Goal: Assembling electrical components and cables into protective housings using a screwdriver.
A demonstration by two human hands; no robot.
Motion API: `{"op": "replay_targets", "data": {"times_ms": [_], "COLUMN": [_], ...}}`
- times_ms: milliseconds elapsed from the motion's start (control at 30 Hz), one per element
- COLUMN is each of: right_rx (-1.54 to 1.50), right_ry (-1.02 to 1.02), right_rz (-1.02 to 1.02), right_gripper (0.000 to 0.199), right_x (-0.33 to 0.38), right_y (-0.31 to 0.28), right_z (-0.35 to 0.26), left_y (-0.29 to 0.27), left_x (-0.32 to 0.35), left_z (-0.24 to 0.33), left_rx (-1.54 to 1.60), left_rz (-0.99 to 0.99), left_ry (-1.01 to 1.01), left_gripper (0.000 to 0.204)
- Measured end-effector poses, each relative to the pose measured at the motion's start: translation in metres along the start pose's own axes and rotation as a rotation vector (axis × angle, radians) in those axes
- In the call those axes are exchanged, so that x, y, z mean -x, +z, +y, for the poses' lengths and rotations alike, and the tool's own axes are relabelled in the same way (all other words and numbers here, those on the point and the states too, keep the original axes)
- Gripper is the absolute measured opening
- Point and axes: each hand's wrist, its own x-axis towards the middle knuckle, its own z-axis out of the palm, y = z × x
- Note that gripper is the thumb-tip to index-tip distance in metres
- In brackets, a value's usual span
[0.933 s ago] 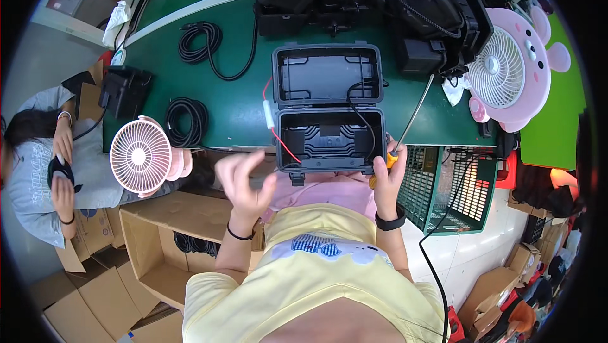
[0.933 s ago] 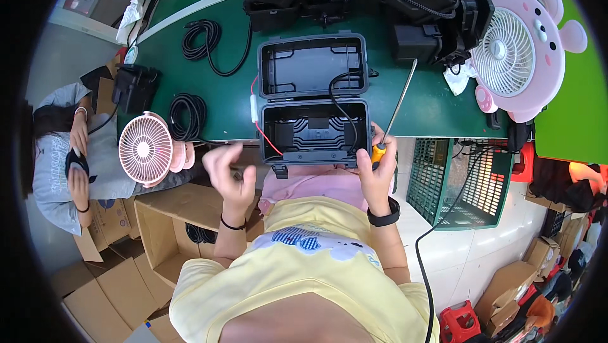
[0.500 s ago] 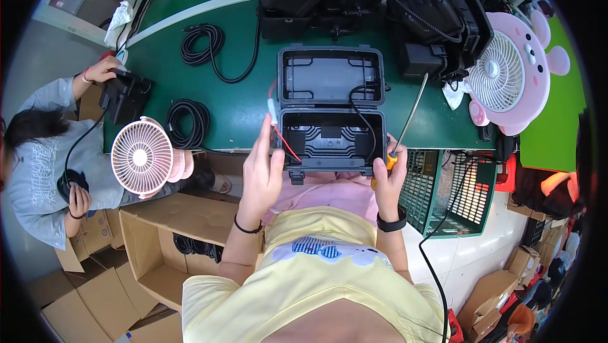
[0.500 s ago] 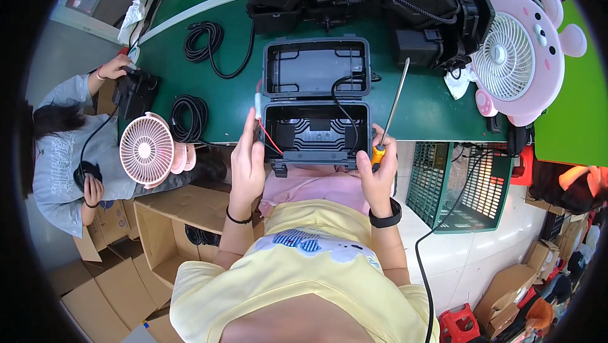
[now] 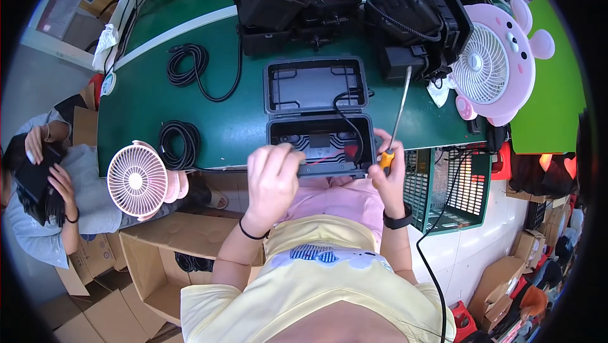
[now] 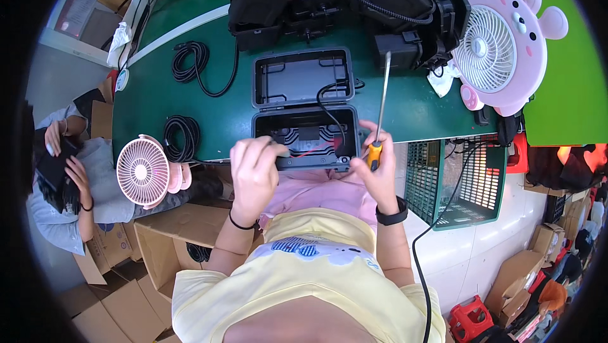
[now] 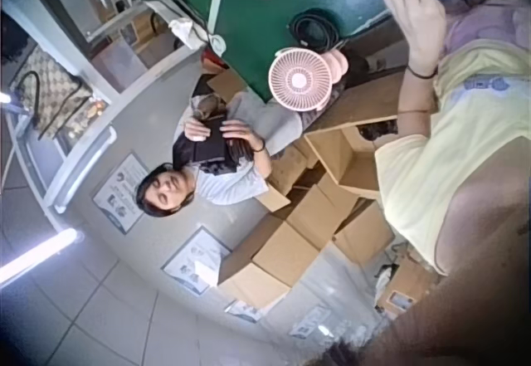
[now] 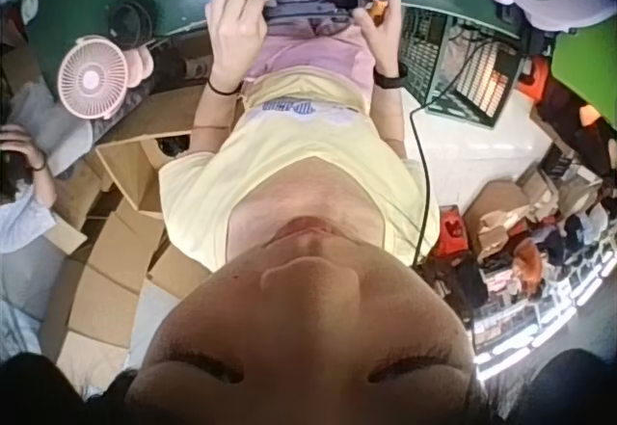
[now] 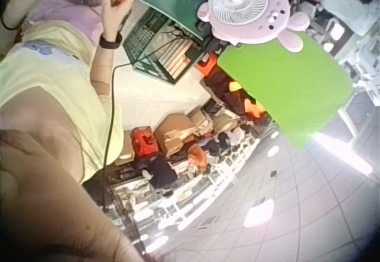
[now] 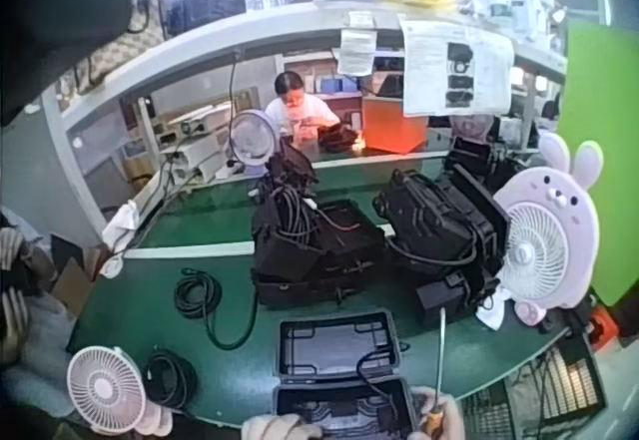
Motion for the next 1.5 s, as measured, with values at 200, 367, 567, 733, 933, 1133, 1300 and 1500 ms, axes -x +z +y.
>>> {"op": "replay_targets", "data": {"times_ms": [200, 367, 567, 733, 933, 1133, 1300, 1500], "right_rx": [0.306, 0.502, 0.347, 0.025, 0.230, 0.259, 0.139, 0.139], "right_ry": [-0.171, -0.232, -0.224, -0.247, -0.352, -0.398, -0.303, -0.348], "right_rz": [-0.020, -0.059, -0.145, -0.039, 0.052, 0.141, 0.190, 0.208], "right_gripper": [0.026, 0.027, 0.025, 0.044, 0.042, 0.042, 0.041, 0.038], "right_x": [-0.066, -0.119, -0.128, -0.120, -0.111, -0.096, -0.076, -0.071], "right_y": [-0.007, 0.009, 0.021, 0.012, 0.022, 0.028, 0.029, 0.035], "right_z": [-0.029, -0.028, -0.040, -0.052, -0.054, -0.063, -0.057, -0.053], "left_y": [0.000, 0.000, 0.008, 0.000, 0.029, 0.032, 0.033, 0.017], "left_x": [-0.007, -0.002, -0.005, -0.016, -0.015, -0.028, -0.012, 0.046], "left_z": [-0.002, 0.004, -0.007, -0.007, 0.025, 0.019, 0.020, -0.030], "left_rx": [0.060, 0.068, 0.131, -0.002, -0.029, 0.039, -0.088, -0.164], "left_rz": [-0.192, -0.343, -0.250, -0.129, -0.221, -0.333, -0.079, 0.294], "left_ry": [0.031, 0.091, 0.123, 0.095, 0.424, 0.268, 0.345, 0.064], "left_gripper": [0.019, 0.059, 0.049, 0.067, 0.050, 0.040, 0.037, 0.043]}}
